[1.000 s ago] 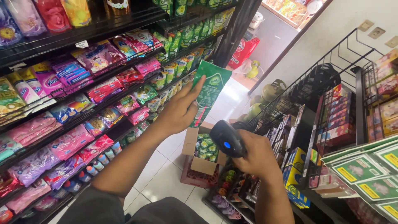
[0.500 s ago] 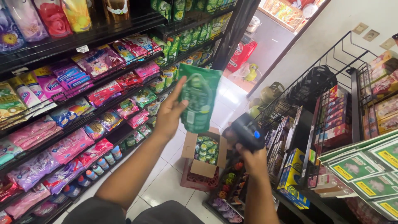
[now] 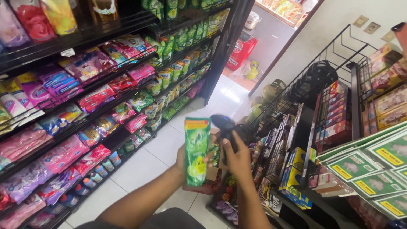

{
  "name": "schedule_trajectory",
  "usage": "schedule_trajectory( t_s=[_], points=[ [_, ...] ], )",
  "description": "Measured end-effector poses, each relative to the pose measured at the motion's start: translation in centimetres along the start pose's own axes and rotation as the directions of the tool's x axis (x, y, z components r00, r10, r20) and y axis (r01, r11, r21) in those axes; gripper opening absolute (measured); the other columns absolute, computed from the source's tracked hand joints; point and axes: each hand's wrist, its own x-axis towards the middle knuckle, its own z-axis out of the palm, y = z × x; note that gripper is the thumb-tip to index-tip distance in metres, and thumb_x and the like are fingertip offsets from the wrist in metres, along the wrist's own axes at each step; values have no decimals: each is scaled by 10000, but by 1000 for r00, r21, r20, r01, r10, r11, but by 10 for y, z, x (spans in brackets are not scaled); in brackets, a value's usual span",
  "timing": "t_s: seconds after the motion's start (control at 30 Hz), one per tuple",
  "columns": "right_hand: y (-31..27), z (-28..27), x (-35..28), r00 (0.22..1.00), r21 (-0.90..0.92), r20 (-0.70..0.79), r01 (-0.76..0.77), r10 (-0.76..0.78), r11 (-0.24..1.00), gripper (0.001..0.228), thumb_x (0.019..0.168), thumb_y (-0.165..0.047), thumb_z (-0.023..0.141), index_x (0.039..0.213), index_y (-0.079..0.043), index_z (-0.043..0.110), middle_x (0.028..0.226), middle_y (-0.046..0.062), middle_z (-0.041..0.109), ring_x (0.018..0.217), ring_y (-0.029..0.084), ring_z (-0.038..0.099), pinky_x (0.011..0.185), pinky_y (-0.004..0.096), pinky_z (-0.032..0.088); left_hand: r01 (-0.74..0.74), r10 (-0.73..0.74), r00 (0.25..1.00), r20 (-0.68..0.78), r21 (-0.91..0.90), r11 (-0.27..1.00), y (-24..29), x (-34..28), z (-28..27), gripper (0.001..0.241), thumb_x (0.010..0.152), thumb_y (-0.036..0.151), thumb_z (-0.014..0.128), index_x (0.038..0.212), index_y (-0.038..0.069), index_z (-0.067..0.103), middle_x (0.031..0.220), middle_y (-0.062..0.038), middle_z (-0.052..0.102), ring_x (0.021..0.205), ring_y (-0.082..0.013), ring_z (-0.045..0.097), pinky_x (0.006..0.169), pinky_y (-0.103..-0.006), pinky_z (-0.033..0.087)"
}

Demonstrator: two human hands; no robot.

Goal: Stock soap and detergent pouches on store shelves using a handheld scanner.

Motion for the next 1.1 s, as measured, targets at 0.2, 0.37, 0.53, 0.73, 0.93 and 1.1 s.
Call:
schedule_trajectory(
  t_s=[0.2, 0.37, 0.53, 0.73, 0.93, 1.1],
  points=[
    [-22, 22, -9, 963, -163, -78, -268, 259, 949, 426, 973, -245, 621, 1371, -94, 650, 955, 124, 780, 795, 152, 662, 716, 303, 551, 140, -121, 982, -144, 131, 981, -39, -1, -29, 610, 976, 522, 381, 1370, 86, 541, 1042, -70, 674, 685, -198, 645, 641, -362, 592],
    [41, 16, -9, 999, -195, 5, -51, 53, 979, 351, 998, -217, 601, 1289, -38, 682, 1176, 164, 650, 1002, 224, 672, 859, 320, 546, 257, -211, 939, -272, 147, 955, -51, 4, -39, 537, 971, 533, 445, 1369, 201, 588, 666, -44, 614, 577, -151, 624, 561, -289, 540],
    [67, 12, -6, 990, -237, 142, 48, -14, 970, 348, 985, -192, 594, 1278, -24, 678, 1281, 166, 571, 1161, 313, 623, 978, 371, 493, 277, -185, 886, -425, 167, 946, -58, 13, -72, 489, 991, 492, 514, 1370, 197, 610, 649, -21, 592, 538, -113, 602, 537, -270, 520],
    [56, 13, 24, 959, -321, 274, 18, 75, 947, 441, 907, -254, 719, 1306, -81, 643, 1283, 153, 574, 1239, 315, 591, 1047, 386, 470, 290, -189, 914, -360, 251, 924, -26, 23, -94, 422, 1023, 400, 543, 1369, 163, 588, 728, 29, 589, 544, -79, 577, 525, -257, 519],
    [62, 44, 95, 926, -140, 372, 120, -60, 983, 791, 757, -136, 768, 1485, -115, 459, 1421, 158, 493, 1321, 336, 522, 1059, 400, 479, 340, -203, 924, -324, 452, 825, 41, 55, -120, 520, 1000, 495, 498, 1398, 163, 539, 1140, -32, 664, 880, -92, 671, 710, -240, 585],
    [-3, 89, 165, 926, -381, 364, 52, 98, 923, 715, 586, -119, 898, 1255, -206, 663, 1593, 14, 412, 1261, 240, 640, 963, 367, 550, 377, -290, 926, -240, 566, 734, 103, 90, -188, 594, 967, 538, 573, 1409, 147, 503, 1271, -16, 617, 1033, -93, 635, 805, -242, 552]
  ],
)
